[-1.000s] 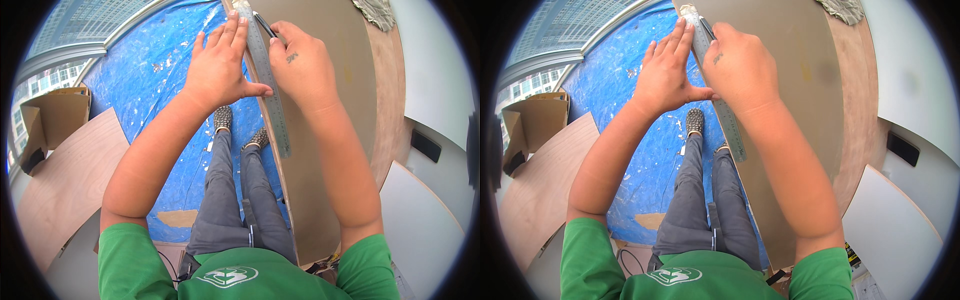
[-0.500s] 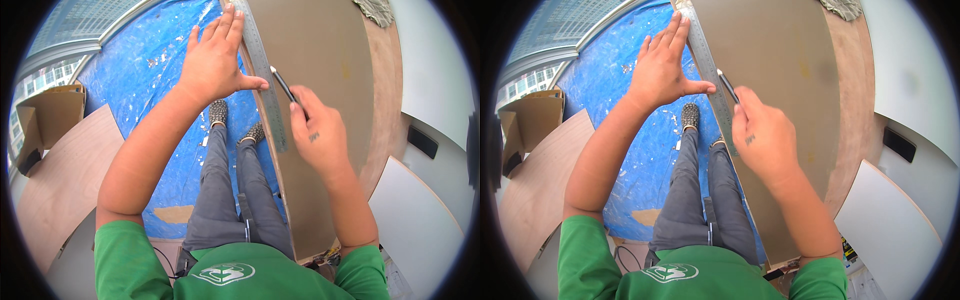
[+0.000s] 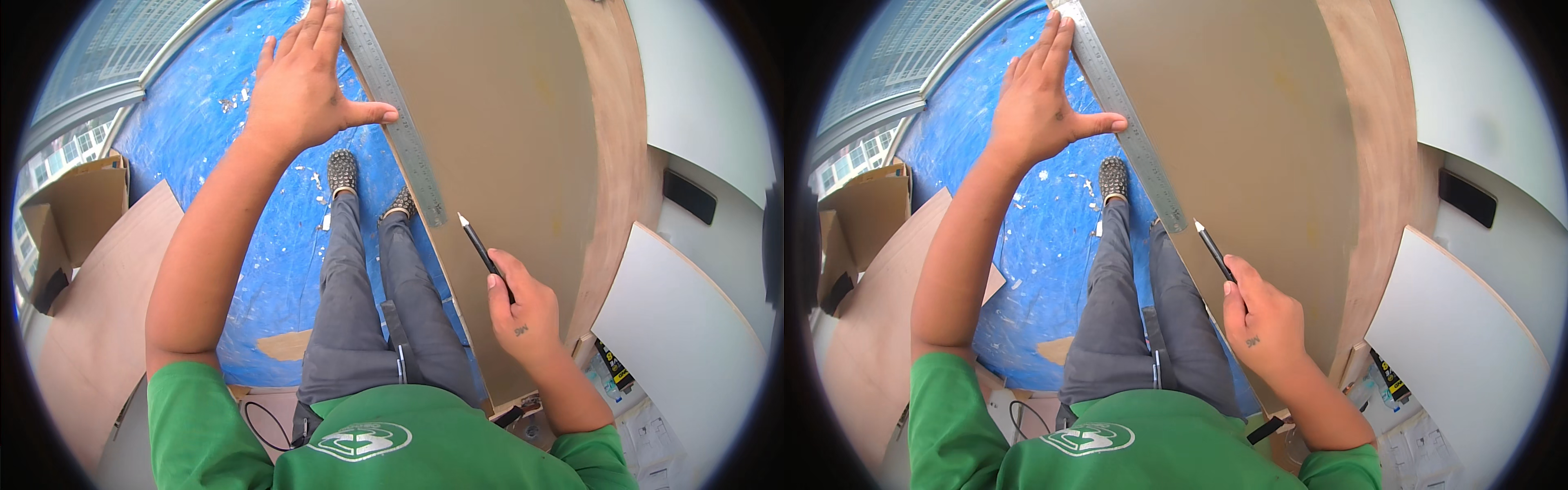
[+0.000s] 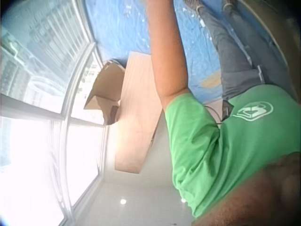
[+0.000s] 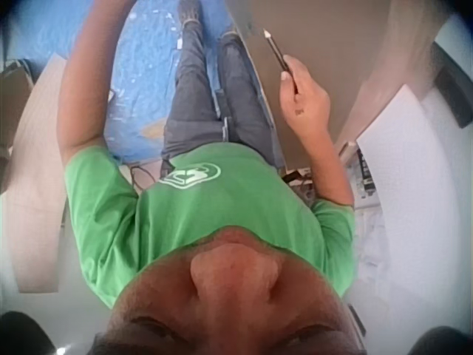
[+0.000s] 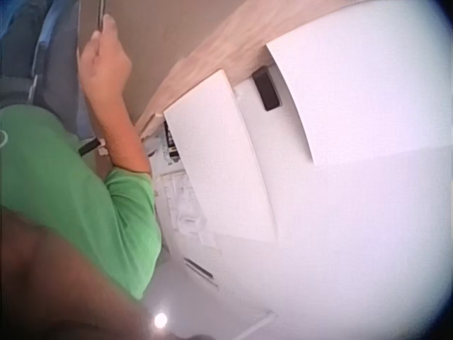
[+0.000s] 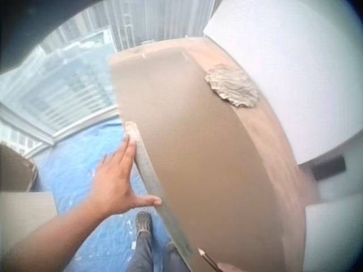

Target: The person wipes a wooden board with a cloth, then retrieves a ruler and pencil from a drawer. They place the ruler on the board and mark measurements with the pencil.

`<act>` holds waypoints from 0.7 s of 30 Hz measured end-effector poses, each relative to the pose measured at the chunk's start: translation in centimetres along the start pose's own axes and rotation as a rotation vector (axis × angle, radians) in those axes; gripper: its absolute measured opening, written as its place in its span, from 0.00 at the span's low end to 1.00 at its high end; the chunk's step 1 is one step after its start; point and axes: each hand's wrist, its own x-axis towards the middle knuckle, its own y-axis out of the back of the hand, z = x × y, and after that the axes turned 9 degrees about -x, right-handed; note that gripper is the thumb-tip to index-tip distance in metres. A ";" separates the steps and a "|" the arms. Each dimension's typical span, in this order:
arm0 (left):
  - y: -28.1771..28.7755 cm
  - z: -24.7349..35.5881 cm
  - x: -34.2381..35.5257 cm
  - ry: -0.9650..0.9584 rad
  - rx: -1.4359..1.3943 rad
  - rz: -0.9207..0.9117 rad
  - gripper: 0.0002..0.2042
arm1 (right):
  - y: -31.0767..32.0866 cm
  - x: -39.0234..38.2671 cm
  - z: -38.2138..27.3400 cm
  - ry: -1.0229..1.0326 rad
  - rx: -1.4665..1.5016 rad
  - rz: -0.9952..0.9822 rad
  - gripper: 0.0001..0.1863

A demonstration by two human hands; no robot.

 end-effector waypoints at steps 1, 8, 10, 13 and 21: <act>0.0 -0.1 0.1 -0.006 0.008 0.000 0.71 | 0.2 -0.2 0.1 -0.032 0.061 -0.004 0.14; 0.0 -0.1 0.2 -0.029 0.015 -0.026 0.70 | -0.7 -0.1 1.0 -0.139 0.215 -0.107 0.09; 0.0 -0.2 0.2 -0.062 -0.009 -0.016 0.70 | -1.5 0.1 1.4 -0.083 0.199 -0.054 0.08; 0.0 -0.3 0.2 -0.072 -0.003 -0.013 0.70 | -2.0 -0.1 1.9 -0.057 0.209 -0.036 0.08; 0.0 -0.4 0.3 -0.073 0.037 -0.028 0.71 | -2.1 0.3 1.8 -0.021 0.170 -0.040 0.07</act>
